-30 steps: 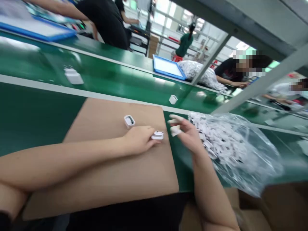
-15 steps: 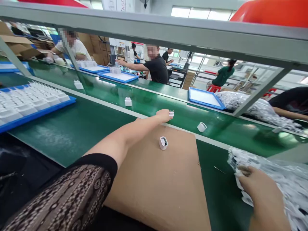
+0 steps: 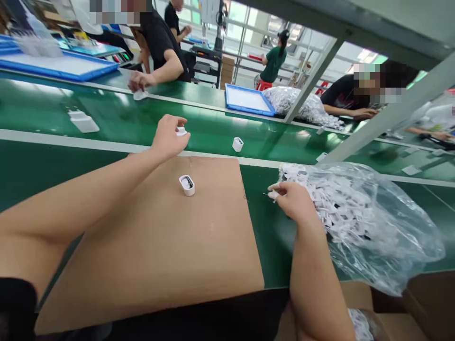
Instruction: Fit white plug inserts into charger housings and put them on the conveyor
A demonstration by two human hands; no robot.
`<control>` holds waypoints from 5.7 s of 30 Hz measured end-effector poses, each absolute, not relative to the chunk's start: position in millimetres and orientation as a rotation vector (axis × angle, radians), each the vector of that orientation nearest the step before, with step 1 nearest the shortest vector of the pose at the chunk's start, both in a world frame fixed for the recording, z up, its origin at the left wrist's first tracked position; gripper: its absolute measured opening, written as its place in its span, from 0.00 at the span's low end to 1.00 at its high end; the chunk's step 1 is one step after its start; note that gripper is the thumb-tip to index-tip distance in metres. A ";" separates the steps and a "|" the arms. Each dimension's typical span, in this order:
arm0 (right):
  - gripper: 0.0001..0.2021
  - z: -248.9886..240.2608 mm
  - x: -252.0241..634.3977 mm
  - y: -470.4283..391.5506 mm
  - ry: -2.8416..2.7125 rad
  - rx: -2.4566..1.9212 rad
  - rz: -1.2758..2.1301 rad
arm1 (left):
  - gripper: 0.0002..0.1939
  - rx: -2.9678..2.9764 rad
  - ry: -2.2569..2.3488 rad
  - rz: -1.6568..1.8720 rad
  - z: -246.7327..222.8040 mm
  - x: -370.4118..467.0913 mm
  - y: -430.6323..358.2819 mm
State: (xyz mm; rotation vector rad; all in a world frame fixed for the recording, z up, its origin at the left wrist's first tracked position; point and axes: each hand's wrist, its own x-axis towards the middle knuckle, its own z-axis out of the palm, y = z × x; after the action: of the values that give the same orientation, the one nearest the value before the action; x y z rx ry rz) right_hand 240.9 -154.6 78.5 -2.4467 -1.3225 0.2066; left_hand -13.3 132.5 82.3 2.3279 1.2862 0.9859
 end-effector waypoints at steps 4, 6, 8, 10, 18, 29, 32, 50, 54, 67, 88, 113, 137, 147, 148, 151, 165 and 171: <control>0.12 66.8 242.6 -149.8 -1.371 -2.469 0.336 | 0.17 2.411 0.905 0.755 90.4 -44.9 97.7; 0.13 62.3 245.3 -147.1 -1.392 -2.474 0.377 | 0.24 2.475 0.711 0.465 96.7 -62.3 84.0; 0.12 59.2 247.4 -144.7 -1.417 -2.489 0.403 | 0.33 2.529 0.522 0.226 98.7 -75.3 75.6; 0.11 57.3 247.1 -143.2 -1.427 -2.492 0.401 | 0.31 2.517 0.459 0.112 93.5 -81.0 68.5; 0.12 58.1 203.5 -137.6 -1.230 -1.731 0.521 | 0.11 2.508 0.449 0.726 38.0 -56.8 6.5; 0.08 60.7 139.6 -145.3 -1.051 -1.446 0.993 | 0.10 2.719 0.133 0.986 20.5 -55.5 -3.2; 0.06 61.6 134.1 -147.5 -1.093 -1.486 0.922 | 0.10 2.748 0.139 0.975 20.8 -55.6 -4.2; 0.09 59.0 134.6 -152.1 -1.244 -1.589 0.715 | 0.10 2.795 0.187 0.864 19.8 -56.9 -3.7; 0.08 58.6 132.3 -150.3 -1.213 -1.590 0.749 | 0.09 2.806 0.198 0.866 21.0 -56.9 -4.5; 0.08 57.4 128.0 -146.5 -0.979 -1.509 0.829 | 0.10 2.802 0.201 0.880 21.1 -55.0 -4.2; 0.07 64.2 135.5 -147.5 -1.053 -1.623 0.559 | 0.07 2.771 0.154 0.986 21.2 -53.8 -4.0; 0.08 47.1 200.7 -133.4 -1.240 -1.961 0.679 | 0.14 2.346 0.541 0.794 15.2 -49.0 -1.1; 0.18 32.0 303.6 -146.9 -1.314 -2.818 -0.210 | 0.21 2.144 1.800 0.759 51.6 -101.1 205.1; 0.24 67.0 260.7 -152.2 -1.219 -2.725 -0.067 | 0.22 2.242 1.537 0.860 77.2 -97.4 163.4; 0.24 69.7 255.9 -151.3 -1.201 -2.684 -0.114 | 0.24 2.271 1.455 0.908 81.9 -95.5 152.3; 0.23 70.6 249.2 -147.7 -1.097 -2.568 -0.234 | 0.22 2.472 0.994 1.057 99.5 -92.2 103.4; 0.16 55.6 191.9 -126.1 -0.651 -1.159 1.171 | 0.13 2.803 0.126 0.848 21.2 -49.3 -43.8; 0.20 49.9 183.0 -122.9 -0.576 -1.179 1.252 | 0.17 2.886 0.443 0.987 20.2 -45.3 -24.2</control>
State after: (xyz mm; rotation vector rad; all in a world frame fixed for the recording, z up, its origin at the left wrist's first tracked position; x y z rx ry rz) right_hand 183.0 -122.9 49.9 -1.1793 -0.5764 1.2519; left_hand -45.3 -24.2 20.2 2.8861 0.4434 0.9869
